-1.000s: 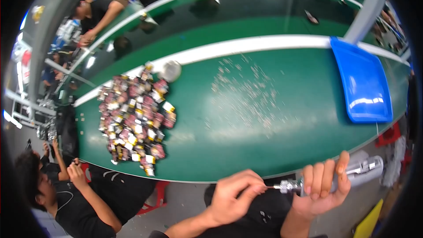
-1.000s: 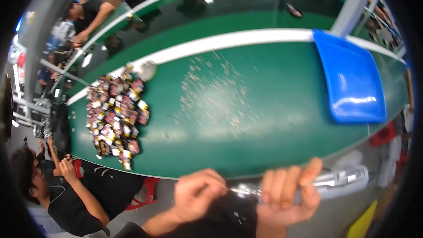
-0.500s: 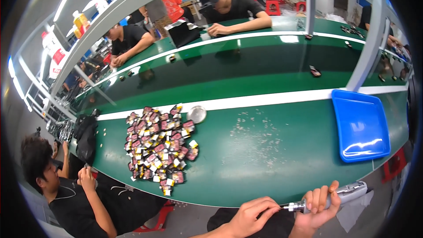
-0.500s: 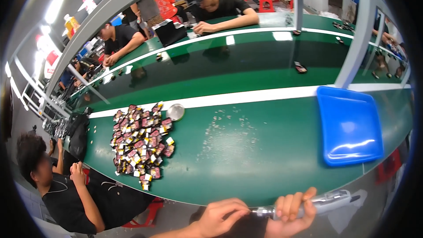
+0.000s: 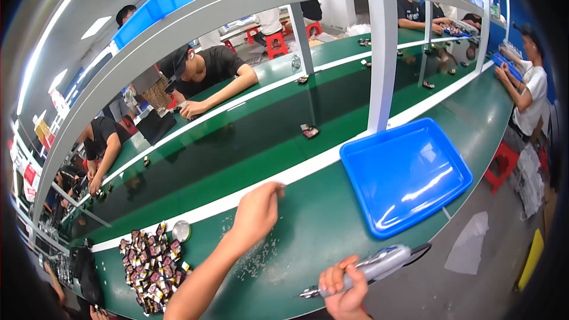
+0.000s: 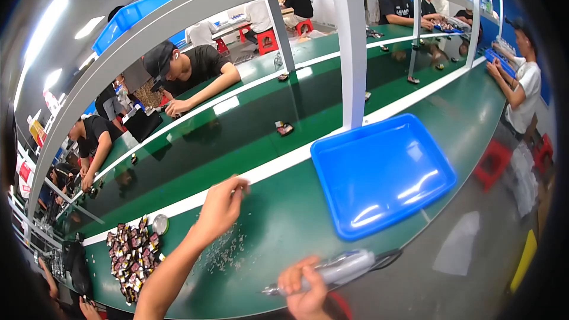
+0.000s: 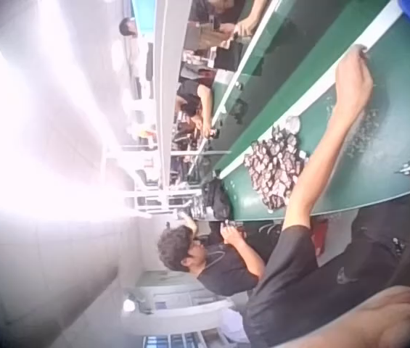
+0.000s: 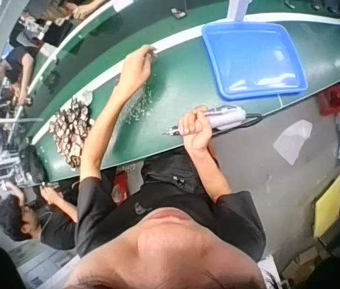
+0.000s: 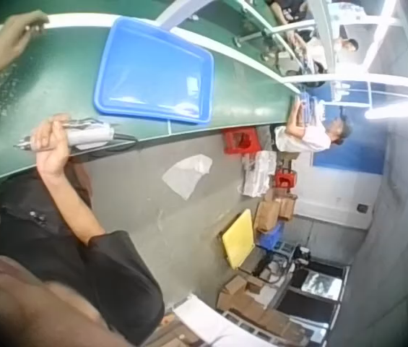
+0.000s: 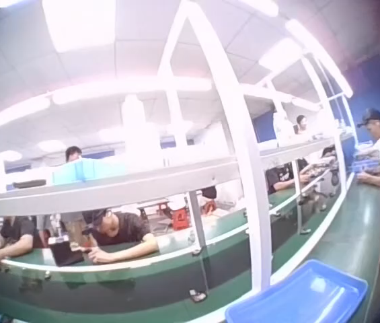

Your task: The worker is using an electric screwdriver to fasten screws into small electronic components at an assembly line workbench.

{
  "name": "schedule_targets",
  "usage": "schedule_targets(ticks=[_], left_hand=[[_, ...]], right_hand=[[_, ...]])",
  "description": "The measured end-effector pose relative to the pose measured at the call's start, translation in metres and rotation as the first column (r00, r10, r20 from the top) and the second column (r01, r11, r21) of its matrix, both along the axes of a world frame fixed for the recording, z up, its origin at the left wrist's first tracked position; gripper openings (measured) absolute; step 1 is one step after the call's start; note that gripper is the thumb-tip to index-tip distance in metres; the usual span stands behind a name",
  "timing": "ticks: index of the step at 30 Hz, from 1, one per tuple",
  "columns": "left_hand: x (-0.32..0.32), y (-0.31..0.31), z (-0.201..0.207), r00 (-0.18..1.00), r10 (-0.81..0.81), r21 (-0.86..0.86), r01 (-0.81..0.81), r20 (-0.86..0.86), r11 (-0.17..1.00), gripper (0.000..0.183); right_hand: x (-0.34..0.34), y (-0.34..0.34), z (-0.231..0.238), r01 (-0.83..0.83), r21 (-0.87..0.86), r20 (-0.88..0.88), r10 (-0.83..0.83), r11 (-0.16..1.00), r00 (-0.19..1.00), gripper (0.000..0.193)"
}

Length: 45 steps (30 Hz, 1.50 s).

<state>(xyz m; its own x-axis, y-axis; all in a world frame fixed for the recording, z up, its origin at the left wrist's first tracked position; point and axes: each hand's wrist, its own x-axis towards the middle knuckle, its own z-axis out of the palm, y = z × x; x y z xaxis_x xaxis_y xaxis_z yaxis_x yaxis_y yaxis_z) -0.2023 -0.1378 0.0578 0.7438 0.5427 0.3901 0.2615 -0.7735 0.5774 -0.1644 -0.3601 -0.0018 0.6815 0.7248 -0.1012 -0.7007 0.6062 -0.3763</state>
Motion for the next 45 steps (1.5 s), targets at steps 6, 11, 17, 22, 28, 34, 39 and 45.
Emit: schedule_targets(ticks=[6,11,17,22,28,34,39,45], left_hand=[[0.121,0.083,-0.029,0.981,0.169,0.089,-0.161,-0.093,0.983,0.028],[0.165,0.1,-0.046,0.903,0.354,0.276,-0.286,-0.242,0.918,0.04],[0.174,0.113,-0.057,0.942,0.266,0.384,-0.172,-0.207,0.907,0.039],[0.172,0.113,-0.059,0.96,0.227,0.4,-0.147,-0.162,0.905,0.031],[0.114,0.132,-0.052,0.998,0.052,0.261,-0.056,0.024,0.964,0.028],[-0.029,0.047,0.008,0.97,-0.216,0.133,0.23,-0.115,0.964,0.038],[-0.152,-0.069,0.002,0.958,-0.209,0.081,0.228,-0.199,0.97,0.043],[-0.206,-0.129,-0.035,0.951,-0.171,0.22,0.23,-0.256,0.948,0.028]], right_hand=[[-0.005,-0.004,0.002,-0.192,0.055,-0.097,0.197,0.98,0.976,0.009],[-0.001,-0.002,0.0,-0.208,0.075,-0.051,0.213,0.975,0.976,0.009],[0.006,-0.003,0.001,-0.236,0.087,-0.045,0.241,0.968,0.969,0.011],[0.003,-0.005,0.006,-0.212,0.042,-0.033,0.213,0.976,0.976,0.013],[-0.001,0.001,0.004,-0.247,0.054,-0.018,0.249,0.967,0.968,0.012],[0.008,0.002,0.0,-0.151,0.101,0.119,0.139,0.983,0.983,0.011],[0.005,0.001,-0.001,-0.116,0.071,0.083,0.11,0.991,0.99,0.01],[-0.014,-0.003,0.001,-0.173,0.022,0.09,0.171,0.985,0.981,0.011]])
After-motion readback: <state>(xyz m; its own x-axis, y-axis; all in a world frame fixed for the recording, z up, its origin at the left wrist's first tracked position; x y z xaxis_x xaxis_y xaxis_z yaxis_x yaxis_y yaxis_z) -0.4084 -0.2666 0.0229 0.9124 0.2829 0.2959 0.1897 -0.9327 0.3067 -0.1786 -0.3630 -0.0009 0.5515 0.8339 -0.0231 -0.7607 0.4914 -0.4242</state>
